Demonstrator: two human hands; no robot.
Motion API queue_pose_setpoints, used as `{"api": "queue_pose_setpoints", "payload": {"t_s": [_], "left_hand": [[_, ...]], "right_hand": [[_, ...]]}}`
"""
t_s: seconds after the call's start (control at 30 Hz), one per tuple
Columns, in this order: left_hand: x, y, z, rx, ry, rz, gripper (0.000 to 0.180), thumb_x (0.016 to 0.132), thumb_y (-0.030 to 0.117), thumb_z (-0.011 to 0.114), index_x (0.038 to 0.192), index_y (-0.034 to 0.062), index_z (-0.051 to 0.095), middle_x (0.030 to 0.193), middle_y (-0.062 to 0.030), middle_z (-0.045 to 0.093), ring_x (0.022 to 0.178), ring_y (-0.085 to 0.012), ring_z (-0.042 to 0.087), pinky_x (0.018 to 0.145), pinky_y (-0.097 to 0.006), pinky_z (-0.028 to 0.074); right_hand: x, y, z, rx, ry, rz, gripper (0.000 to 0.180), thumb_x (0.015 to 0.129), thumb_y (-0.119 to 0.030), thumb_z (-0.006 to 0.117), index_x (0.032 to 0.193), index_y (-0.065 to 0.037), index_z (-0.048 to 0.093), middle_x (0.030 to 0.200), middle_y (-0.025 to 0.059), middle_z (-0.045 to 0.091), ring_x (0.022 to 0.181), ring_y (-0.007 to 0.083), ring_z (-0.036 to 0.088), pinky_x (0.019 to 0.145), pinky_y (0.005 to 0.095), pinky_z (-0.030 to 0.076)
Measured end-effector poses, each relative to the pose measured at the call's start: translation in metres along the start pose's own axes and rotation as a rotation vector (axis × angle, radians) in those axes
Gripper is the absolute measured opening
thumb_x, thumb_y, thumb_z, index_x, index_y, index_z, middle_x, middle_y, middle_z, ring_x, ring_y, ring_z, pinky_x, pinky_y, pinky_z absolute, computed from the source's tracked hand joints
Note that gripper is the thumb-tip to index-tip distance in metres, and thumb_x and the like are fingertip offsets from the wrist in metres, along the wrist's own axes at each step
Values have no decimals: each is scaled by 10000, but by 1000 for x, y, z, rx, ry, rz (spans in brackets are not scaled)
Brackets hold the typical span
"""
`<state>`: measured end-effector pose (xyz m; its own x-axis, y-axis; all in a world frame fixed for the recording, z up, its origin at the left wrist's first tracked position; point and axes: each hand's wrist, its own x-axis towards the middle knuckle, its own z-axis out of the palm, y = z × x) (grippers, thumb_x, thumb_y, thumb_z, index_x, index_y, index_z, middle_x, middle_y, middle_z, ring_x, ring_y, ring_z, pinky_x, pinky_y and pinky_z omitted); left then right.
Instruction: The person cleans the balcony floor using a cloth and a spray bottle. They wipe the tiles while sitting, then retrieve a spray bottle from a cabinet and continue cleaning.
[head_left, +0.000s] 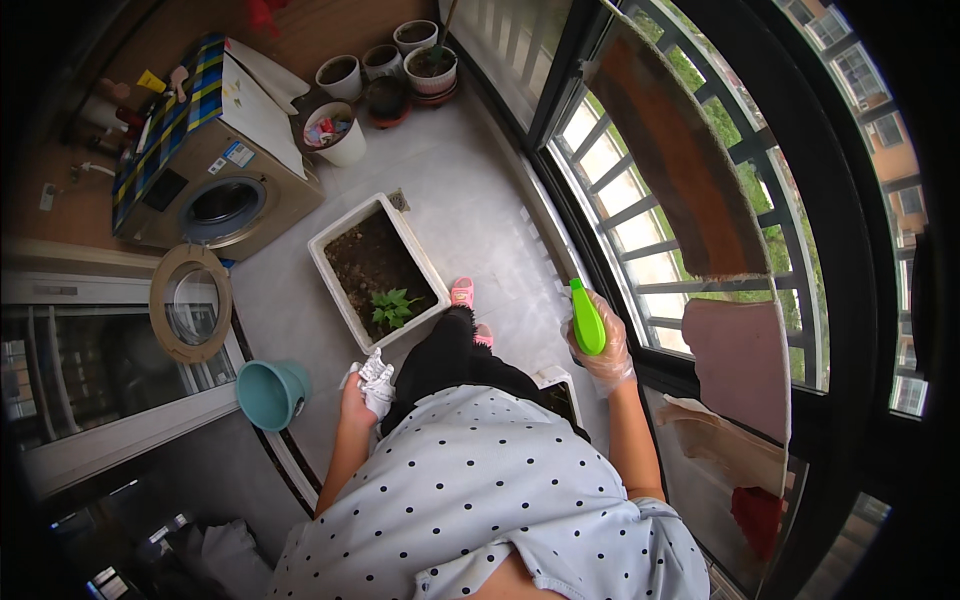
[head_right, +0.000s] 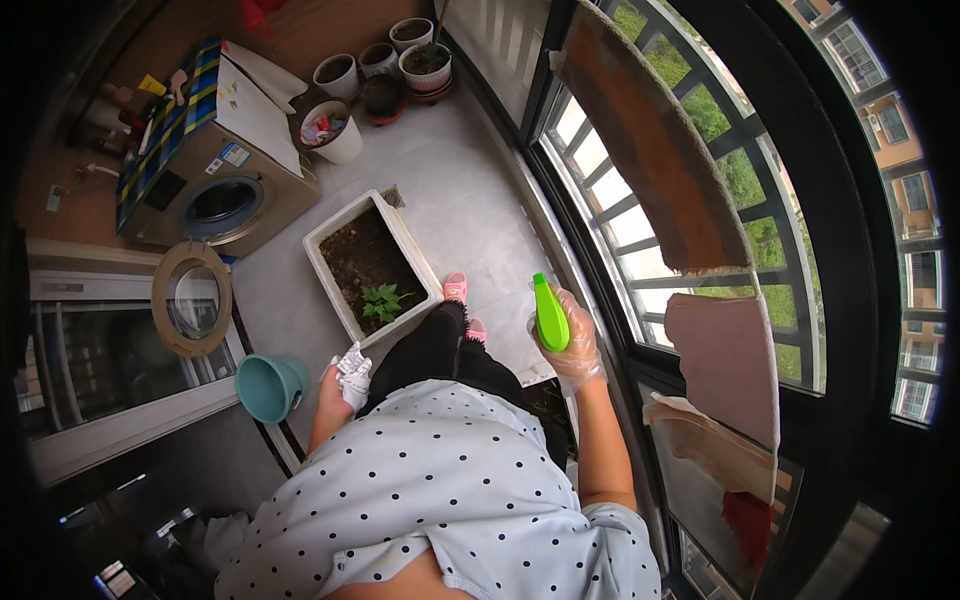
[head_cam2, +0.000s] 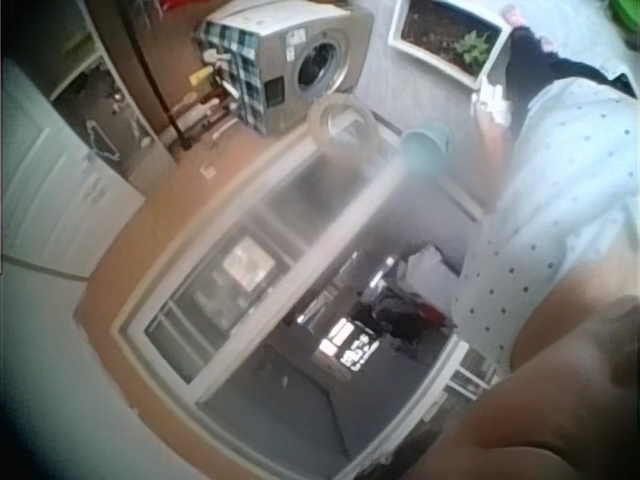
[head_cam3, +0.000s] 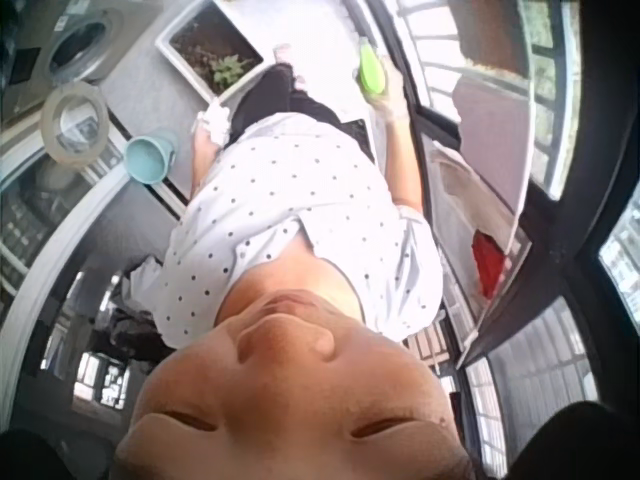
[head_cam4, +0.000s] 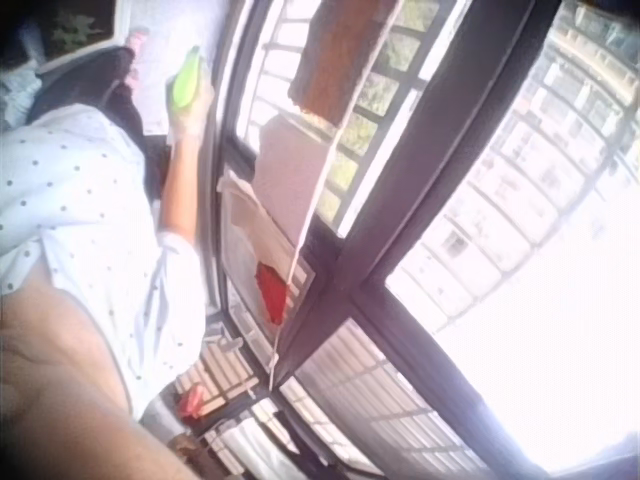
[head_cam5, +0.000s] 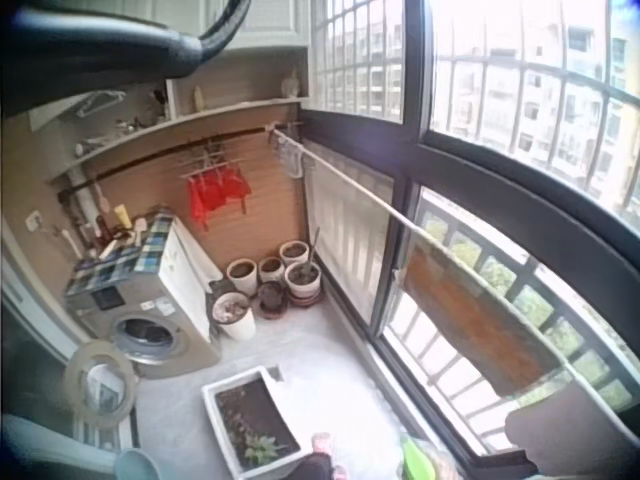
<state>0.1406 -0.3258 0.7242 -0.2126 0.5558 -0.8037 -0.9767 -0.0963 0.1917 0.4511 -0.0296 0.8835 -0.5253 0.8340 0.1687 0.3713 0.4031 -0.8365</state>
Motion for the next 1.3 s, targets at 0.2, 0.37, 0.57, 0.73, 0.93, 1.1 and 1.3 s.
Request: {"api": "queue_pose_setpoints", "payload": {"t_s": [0.2, 0.37, 0.57, 0.73, 0.93, 1.1, 1.3], "left_hand": [[8, -8, 8, 17, -76, 40, 387, 938, 341, 394, 1103, 53, 594, 1033, -103, 640, 924, -278, 612, 754, -390, 508], [11, -15, 34, 4, 12, 62, 379, 936, 328, 402, 1095, 39, 590, 1031, -100, 640, 939, -269, 608, 777, -396, 503], [10, -15, 30, 11, 58, 111, 375, 927, 335, 401, 1075, 50, 593, 1049, -99, 632, 963, -275, 598, 863, -447, 472], [-8, -9, 32, 25, 96, 149, 377, 926, 340, 381, 1068, 69, 601, 1048, -90, 630, 964, -276, 595, 886, -474, 451], [0, 5, 28, 50, 181, 215, 353, 923, 329, 407, 1049, 68, 608, 1032, -95, 637, 956, -279, 596, 877, -473, 457], [28, 16, 50, 63, 92, 158, 347, 928, 304, 400, 1074, 64, 601, 1054, -97, 629, 976, -284, 586, 895, -490, 442], [33, 23, 84, 30, 59, 142, 427, 934, 305, 299, 1256, 127, 515, 1250, -82, 535, 1154, -328, 486, 972, -661, 269]], "right_hand": [[14, 15, 0, 79, -22, -23, 467, 682, 27, 659, 1129, -22, 534, 869, 126, 605, 741, 242, 613, 695, 286, 478], [20, 30, -1, 82, -96, 95, 472, 691, -2, 661, 1143, -34, 529, 925, 148, 609, 763, 272, 615, 704, 310, 482], [35, 49, -1, 112, -158, 109, 473, 697, -9, 661, 1147, -18, 519, 1025, 163, 599, 859, 314, 611, 754, 318, 481], [59, 40, -10, 113, -213, 52, 494, 694, 10, 660, 1164, -10, 512, 1063, 163, 588, 932, 287, 598, 813, 308, 462], [55, 62, -24, 102, -121, 13, 490, 698, 17, 654, 1164, 20, 502, 1070, 175, 583, 922, 302, 605, 808, 319, 470], [14, 81, -46, 81, -38, 140, 513, 691, -2, 662, 1175, 34, 495, 990, 165, 602, 854, 263, 615, 786, 307, 475], [2, 109, -60, 68, -36, 172, 540, 697, -47, 675, 1197, 26, 482, 909, 113, 606, 806, 176, 601, 753, 286, 476]]}}
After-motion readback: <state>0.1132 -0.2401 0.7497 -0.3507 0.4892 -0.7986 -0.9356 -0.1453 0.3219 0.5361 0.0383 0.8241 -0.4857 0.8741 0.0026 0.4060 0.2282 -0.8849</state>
